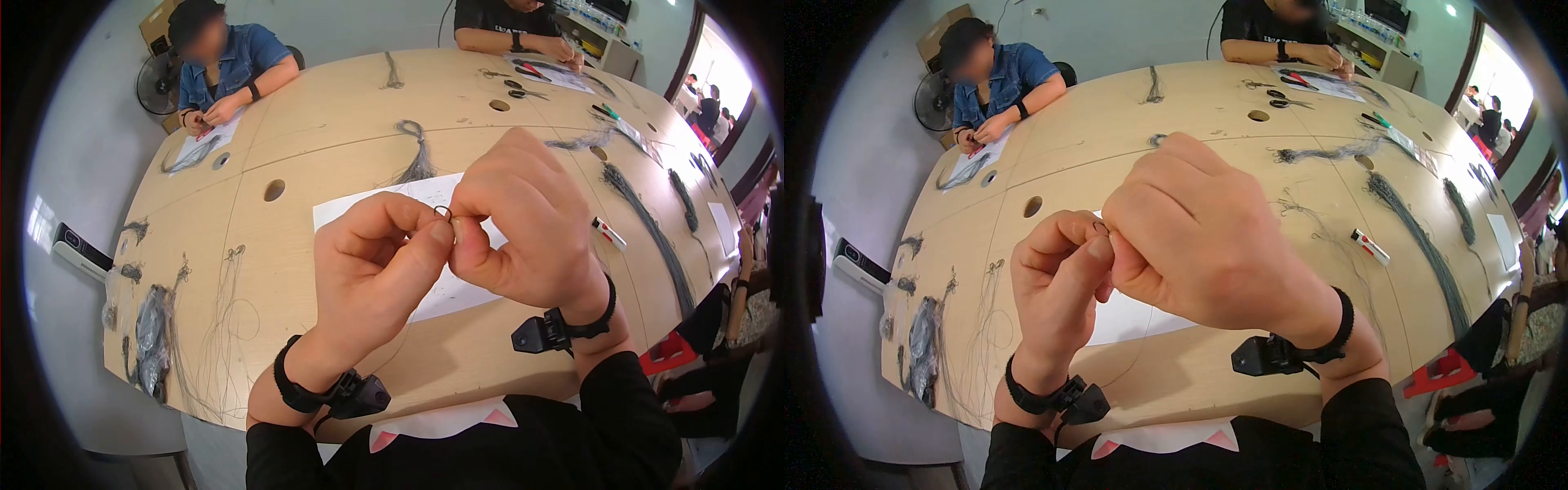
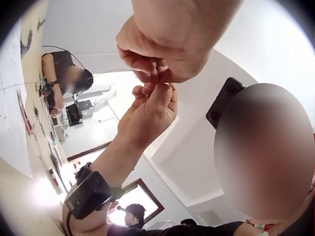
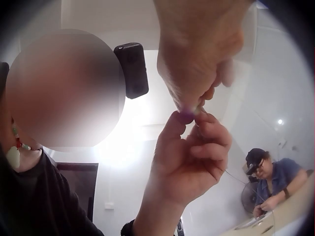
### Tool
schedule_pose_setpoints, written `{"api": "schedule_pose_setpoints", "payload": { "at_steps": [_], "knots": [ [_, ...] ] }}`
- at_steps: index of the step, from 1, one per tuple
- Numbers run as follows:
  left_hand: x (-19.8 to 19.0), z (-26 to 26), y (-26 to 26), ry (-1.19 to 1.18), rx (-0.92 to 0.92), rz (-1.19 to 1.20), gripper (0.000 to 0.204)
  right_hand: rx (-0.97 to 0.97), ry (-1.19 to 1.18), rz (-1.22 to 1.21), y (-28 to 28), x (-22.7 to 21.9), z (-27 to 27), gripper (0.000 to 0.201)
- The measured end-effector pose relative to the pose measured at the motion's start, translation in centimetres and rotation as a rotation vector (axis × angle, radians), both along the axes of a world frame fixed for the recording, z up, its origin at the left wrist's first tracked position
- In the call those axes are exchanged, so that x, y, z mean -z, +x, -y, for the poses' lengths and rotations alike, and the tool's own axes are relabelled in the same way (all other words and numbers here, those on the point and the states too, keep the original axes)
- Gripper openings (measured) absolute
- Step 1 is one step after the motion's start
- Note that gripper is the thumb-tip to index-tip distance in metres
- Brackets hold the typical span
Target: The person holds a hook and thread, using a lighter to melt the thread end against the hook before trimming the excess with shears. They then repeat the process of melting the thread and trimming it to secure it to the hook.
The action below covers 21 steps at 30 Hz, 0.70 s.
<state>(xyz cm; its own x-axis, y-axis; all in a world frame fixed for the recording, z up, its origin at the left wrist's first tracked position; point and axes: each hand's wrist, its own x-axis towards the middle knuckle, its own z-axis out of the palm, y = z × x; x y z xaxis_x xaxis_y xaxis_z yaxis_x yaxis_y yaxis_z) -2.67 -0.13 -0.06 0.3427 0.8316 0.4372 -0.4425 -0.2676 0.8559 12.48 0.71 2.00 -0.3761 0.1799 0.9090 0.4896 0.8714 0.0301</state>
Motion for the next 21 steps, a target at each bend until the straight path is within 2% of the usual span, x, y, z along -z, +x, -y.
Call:
{"api": "schedule_pose_setpoints", "payload": {
  "at_steps": [12,14,15,16,18,20,21],
  "knots": [
    [0.0,0.0,-0.1,0.042,-0.045,-0.044,0.004,-0.032,0.036,0.016,-0.1,0.2,-0.5,0.01],
    [0.1,-0.4,-0.4,0.075,-0.053,-0.018,0.003,0.157,0.094,0.008,0.5,-0.2,-0.6,0.019],
    [0.3,-0.6,-0.5,0.11,-0.06,0.006,0.003,0.178,-0.011,-0.08,1.3,-0.4,-0.6,0.017],
    [0.1,-0.5,-0.3,0.102,-0.06,0.012,0.003,0.2,0.001,-0.145,2.3,-0.6,-1.5,0.014],
    [-0.7,-0.2,0.2,0.114,-0.227,-0.025,0.009,0.246,-0.322,-0.226,3.3,0.0,-2.8,0.006],
    [-0.9,-0.3,-0.3,0.106,-0.23,-0.02,0.008,0.332,-0.662,-0.036,4.5,1.9,-5.2,0.01],
    [-0.8,-0.4,-0.7,0.079,-0.201,0.013,0.006,0.436,-0.727,0.103,5.3,3.9,-7.1,0.014]
  ]
}}
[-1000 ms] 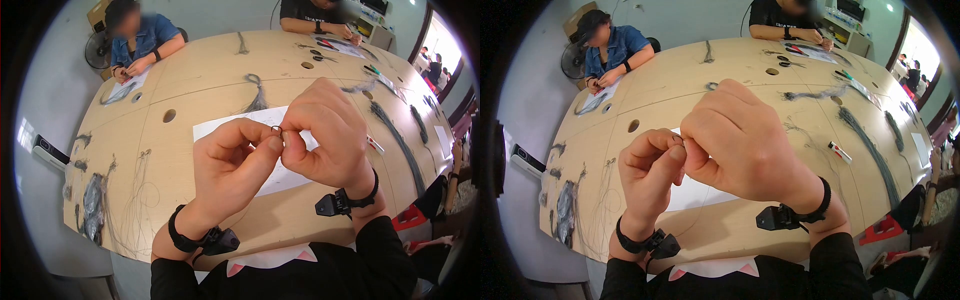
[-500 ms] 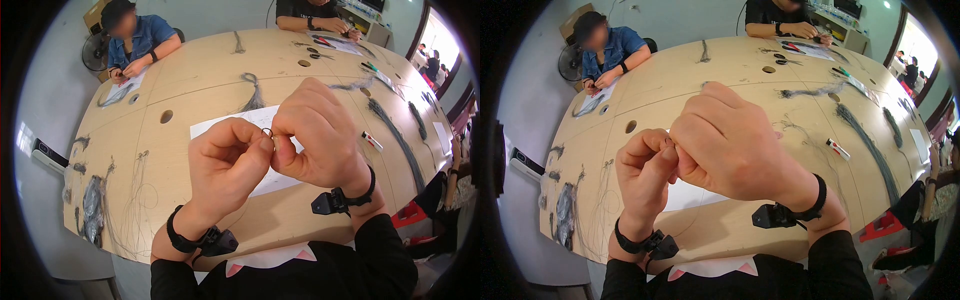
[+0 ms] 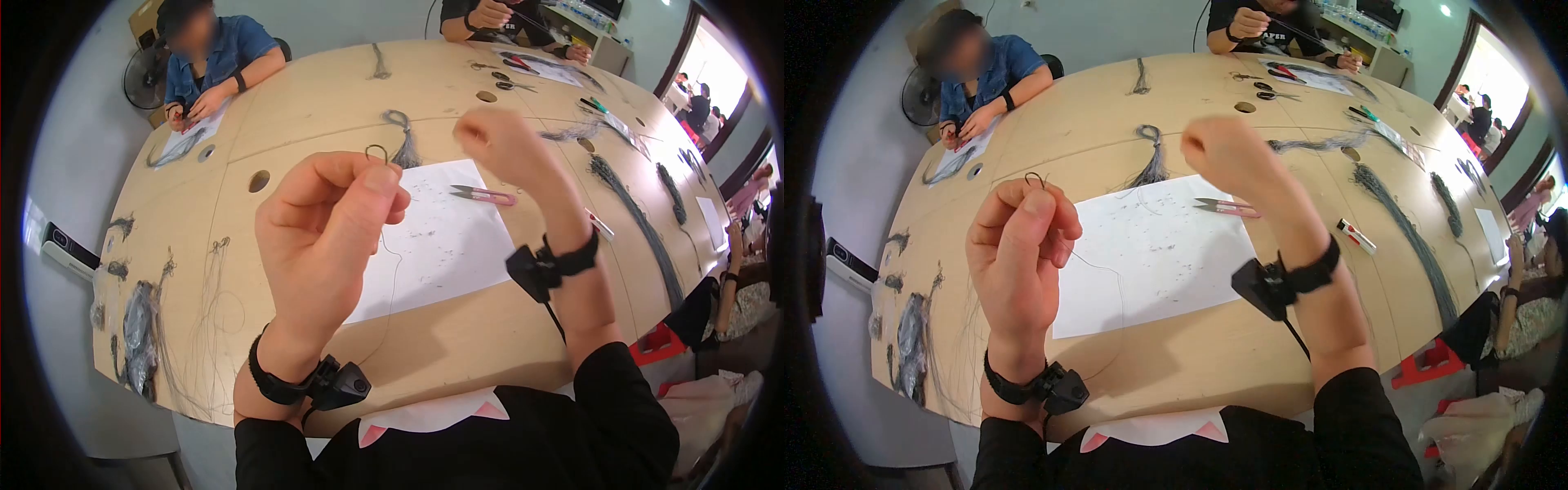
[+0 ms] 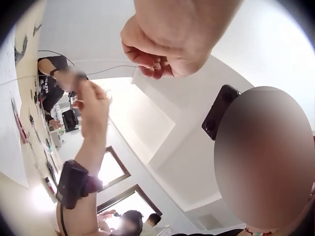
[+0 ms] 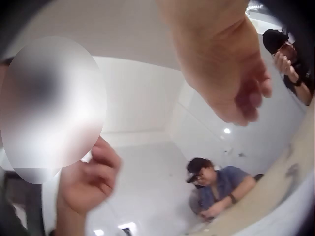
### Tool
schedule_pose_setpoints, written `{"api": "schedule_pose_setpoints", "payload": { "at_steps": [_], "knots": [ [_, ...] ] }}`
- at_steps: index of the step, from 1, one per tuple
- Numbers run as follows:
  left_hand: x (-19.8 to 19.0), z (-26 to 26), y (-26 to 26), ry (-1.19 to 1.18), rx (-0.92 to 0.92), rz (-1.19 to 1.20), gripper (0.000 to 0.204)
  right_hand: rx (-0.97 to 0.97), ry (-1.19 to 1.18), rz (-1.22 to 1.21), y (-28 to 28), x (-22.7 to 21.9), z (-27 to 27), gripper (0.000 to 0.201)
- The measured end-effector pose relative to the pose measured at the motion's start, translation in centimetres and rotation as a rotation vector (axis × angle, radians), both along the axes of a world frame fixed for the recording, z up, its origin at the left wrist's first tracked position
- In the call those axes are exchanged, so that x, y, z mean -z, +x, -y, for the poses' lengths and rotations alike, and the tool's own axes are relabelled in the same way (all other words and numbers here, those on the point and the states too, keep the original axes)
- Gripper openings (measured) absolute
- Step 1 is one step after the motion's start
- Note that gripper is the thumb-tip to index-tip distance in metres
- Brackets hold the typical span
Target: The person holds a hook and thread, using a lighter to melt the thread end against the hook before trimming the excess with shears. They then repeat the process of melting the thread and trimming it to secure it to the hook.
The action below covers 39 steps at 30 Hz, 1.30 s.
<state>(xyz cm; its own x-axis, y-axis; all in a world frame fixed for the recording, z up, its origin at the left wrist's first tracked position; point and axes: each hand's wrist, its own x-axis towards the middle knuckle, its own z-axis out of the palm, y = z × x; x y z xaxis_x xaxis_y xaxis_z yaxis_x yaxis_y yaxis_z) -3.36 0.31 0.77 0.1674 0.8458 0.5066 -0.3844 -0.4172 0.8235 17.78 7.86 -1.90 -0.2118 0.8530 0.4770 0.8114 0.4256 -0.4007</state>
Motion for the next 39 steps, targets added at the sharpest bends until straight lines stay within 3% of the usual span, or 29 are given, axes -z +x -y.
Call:
{"api": "schedule_pose_setpoints", "payload": {
  "at_steps": [3,4,6,10,16,18,22,24,25,27,30,39],
  "knots": [
    [-0.2,0.0,-0.2,-0.029,0.028,0.029,0.009,0.114,-0.271,0.428,1.8,4.6,-2.8,0.023],
    [-0.3,0.0,-0.4,-0.035,0.021,0.023,0.009,0.114,-0.264,0.428,2.2,5.2,-2.9,0.023],
    [-0.4,0.0,-0.3,-0.025,0.019,0.036,0.009,0.138,-0.476,0.603,1.9,5.2,-2.6,0.01],
    [-0.3,0.1,-0.4,-0.042,0.047,0.06,0.008,0.119,-0.48,0.593,2.0,6.0,-3.1,0.012],
    [-0.4,0.3,-0.3,-0.043,0.08,0.069,0.008,0.107,-0.59,0.389,1.1,4.0,-2.2,0.01],
    [-0.5,0.4,-0.5,-0.067,0.107,0.056,0.009,-0.034,-0.367,-0.222,0.5,3.1,-2.0,0.014],
    [-0.6,0.3,-0.6,-0.144,0.14,0.025,0.012,-0.052,-0.158,-0.359,-1.8,-1.7,1.6,0.025],
    [-0.8,0.5,-0.3,-0.179,0.121,-0.002,0.011,-0.283,-0.081,-0.474,-2.6,-3.0,3.6,0.028],
    [-0.9,0.5,-0.2,-0.215,0.103,-0.027,0.011,-0.284,-0.081,-0.476,-3.0,-3.3,4.4,0.028],
    [-1.0,0.6,0.0,-0.259,0.117,-0.006,0.012,-0.442,0.227,-0.38,-3.7,-3.8,5.7,0.039],
    [-0.8,0.5,-0.2,-0.298,0.183,0.026,0.012,-0.475,0.274,-0.235,-4.0,-4.9,7.1,0.033],
    [-0.3,0.5,-0.3,-0.293,0.321,0.06,0.011,-0.469,0.334,-0.187,-4.3,-4.6,7.5,0.036]
  ]
}}
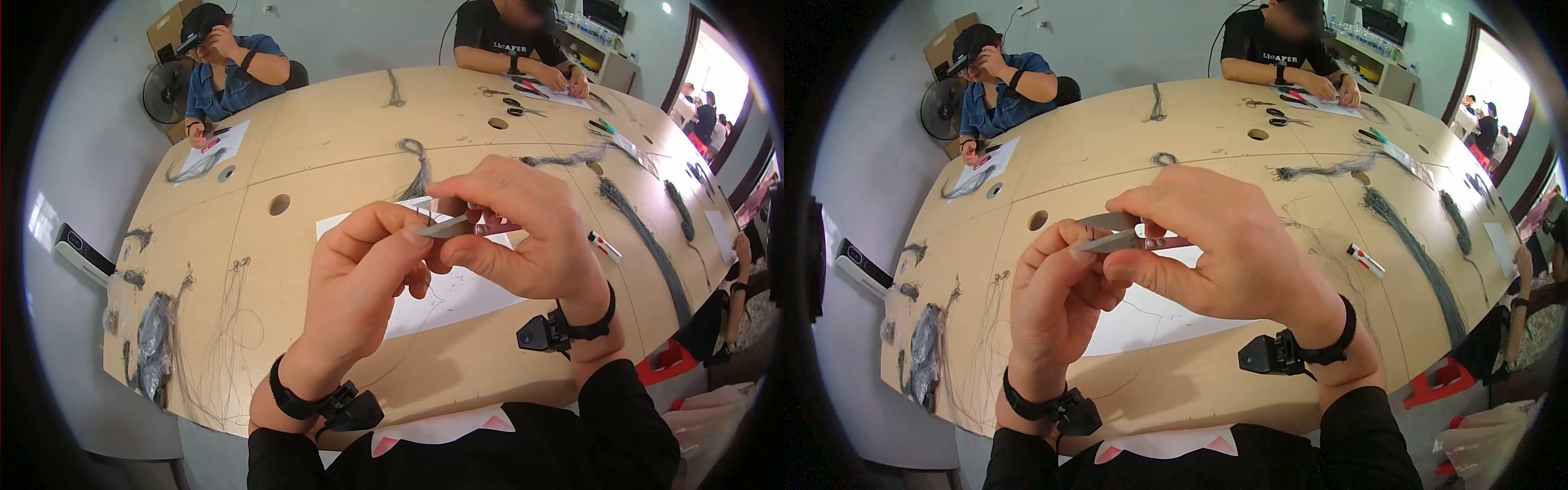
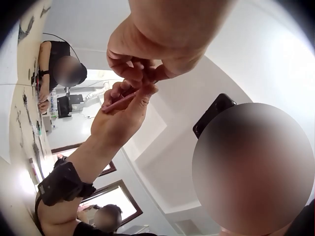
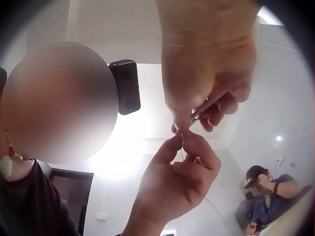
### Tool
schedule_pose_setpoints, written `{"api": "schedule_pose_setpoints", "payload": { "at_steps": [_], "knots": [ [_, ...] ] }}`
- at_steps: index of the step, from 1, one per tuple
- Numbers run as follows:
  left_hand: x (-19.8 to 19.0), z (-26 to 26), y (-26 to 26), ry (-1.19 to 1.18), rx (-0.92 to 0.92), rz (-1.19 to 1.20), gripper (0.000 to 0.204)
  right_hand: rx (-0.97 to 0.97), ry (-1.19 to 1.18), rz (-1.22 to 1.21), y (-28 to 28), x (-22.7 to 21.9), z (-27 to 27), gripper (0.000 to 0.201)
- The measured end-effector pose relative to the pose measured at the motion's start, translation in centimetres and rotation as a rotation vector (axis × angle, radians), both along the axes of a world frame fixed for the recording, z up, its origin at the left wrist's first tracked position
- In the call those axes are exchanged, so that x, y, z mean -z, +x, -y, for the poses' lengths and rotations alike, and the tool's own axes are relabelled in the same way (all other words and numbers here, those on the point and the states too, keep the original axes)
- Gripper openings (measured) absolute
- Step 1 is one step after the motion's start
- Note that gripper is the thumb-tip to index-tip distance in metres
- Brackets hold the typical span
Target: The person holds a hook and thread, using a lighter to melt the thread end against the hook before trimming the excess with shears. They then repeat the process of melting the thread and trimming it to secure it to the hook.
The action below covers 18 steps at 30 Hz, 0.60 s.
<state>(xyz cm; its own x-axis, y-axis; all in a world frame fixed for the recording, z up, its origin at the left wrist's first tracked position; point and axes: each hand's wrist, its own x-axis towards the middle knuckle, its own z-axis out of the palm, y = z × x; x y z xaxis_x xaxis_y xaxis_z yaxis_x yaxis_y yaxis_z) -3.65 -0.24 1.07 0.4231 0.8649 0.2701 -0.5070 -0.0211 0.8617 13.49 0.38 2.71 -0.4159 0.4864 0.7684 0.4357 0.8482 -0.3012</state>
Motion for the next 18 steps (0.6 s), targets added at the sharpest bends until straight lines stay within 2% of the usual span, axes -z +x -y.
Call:
{"api": "schedule_pose_setpoints", "payload": {
  "at_steps": [7,9,16,18],
  "knots": [
    [0.11,-0.16,-0.01,0.019,-0.007,-0.021,0.005,-0.016,-0.102,-0.016,-0.45,0.0,0.59,0.032],
    [-0.02,-0.13,-0.11,0.021,-0.012,-0.04,0.004,-0.007,-0.066,-0.027,-0.62,0.01,0.6,0.022],
    [-0.15,0.22,-0.05,0.053,-0.047,-0.041,0.003,-0.003,-0.074,-0.05,-0.51,0.04,0.79,0.023],
    [-0.16,0.25,-0.08,0.052,-0.049,-0.04,0.003,-0.019,-0.091,-0.018,-0.37,0.04,0.8,0.03]
  ]
}}
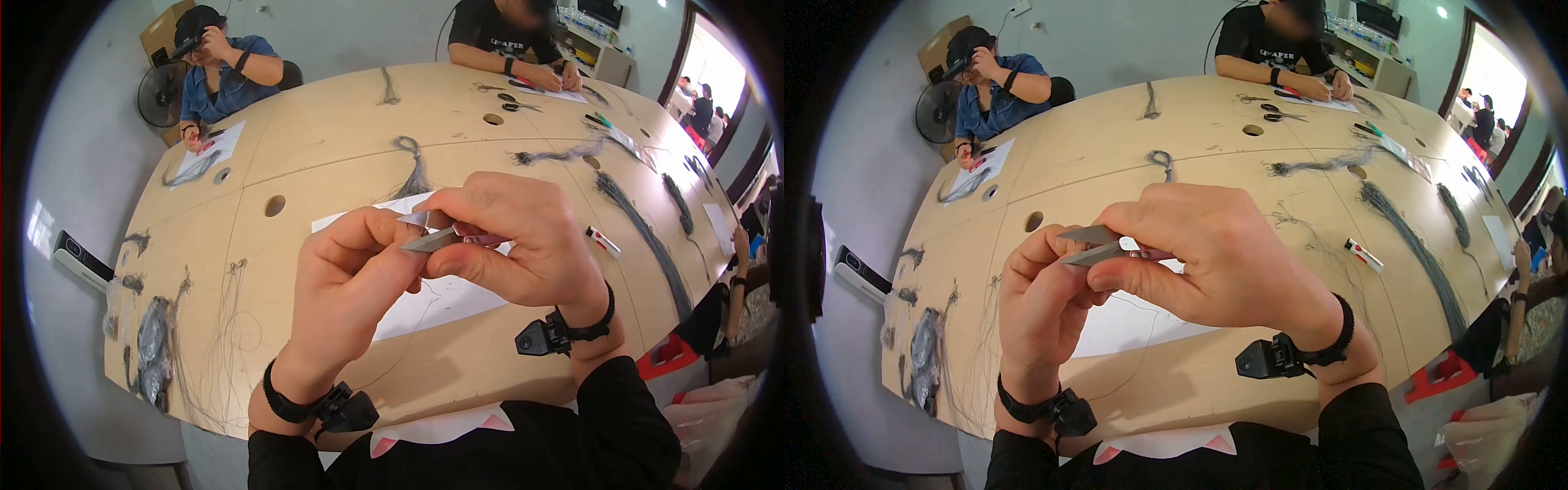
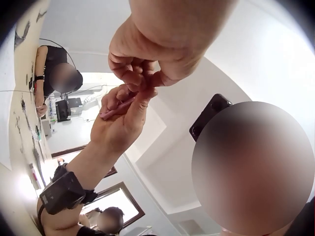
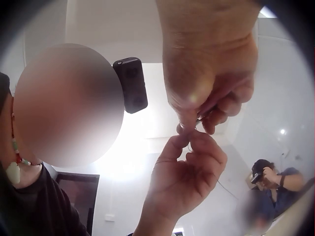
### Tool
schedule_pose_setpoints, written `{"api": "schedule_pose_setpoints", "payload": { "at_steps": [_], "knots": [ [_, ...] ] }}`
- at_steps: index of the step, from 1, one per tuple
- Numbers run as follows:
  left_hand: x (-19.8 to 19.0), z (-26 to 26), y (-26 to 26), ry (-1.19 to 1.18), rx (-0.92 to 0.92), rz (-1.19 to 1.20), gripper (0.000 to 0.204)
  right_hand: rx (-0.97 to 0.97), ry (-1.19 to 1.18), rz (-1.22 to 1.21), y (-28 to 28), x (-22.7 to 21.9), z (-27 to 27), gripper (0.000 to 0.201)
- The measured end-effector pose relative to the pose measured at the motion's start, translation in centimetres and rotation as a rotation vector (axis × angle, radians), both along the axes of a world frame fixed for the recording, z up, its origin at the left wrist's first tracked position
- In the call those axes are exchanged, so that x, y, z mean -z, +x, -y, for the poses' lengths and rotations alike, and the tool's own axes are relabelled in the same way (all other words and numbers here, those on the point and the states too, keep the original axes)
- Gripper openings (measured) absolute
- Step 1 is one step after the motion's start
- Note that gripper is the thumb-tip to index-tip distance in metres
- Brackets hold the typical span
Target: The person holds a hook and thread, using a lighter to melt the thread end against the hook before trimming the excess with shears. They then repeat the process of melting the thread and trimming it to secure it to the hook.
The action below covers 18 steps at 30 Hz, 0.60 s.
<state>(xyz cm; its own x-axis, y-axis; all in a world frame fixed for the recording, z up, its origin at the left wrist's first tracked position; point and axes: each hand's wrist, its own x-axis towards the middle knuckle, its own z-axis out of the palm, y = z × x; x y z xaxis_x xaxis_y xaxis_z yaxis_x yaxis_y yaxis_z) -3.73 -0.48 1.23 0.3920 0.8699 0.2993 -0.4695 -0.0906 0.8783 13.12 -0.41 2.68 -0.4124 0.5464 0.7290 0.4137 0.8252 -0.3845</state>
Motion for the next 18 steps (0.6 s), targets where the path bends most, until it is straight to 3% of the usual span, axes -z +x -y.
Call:
{"api": "schedule_pose_setpoints", "payload": {
  "at_steps": [18],
  "knots": [
    [0.31,-0.22,-0.17,0.082,0.015,0.018,0.005,0.01,0.016,-0.022,-0.42,0.12,0.22,0.019]
  ]
}}
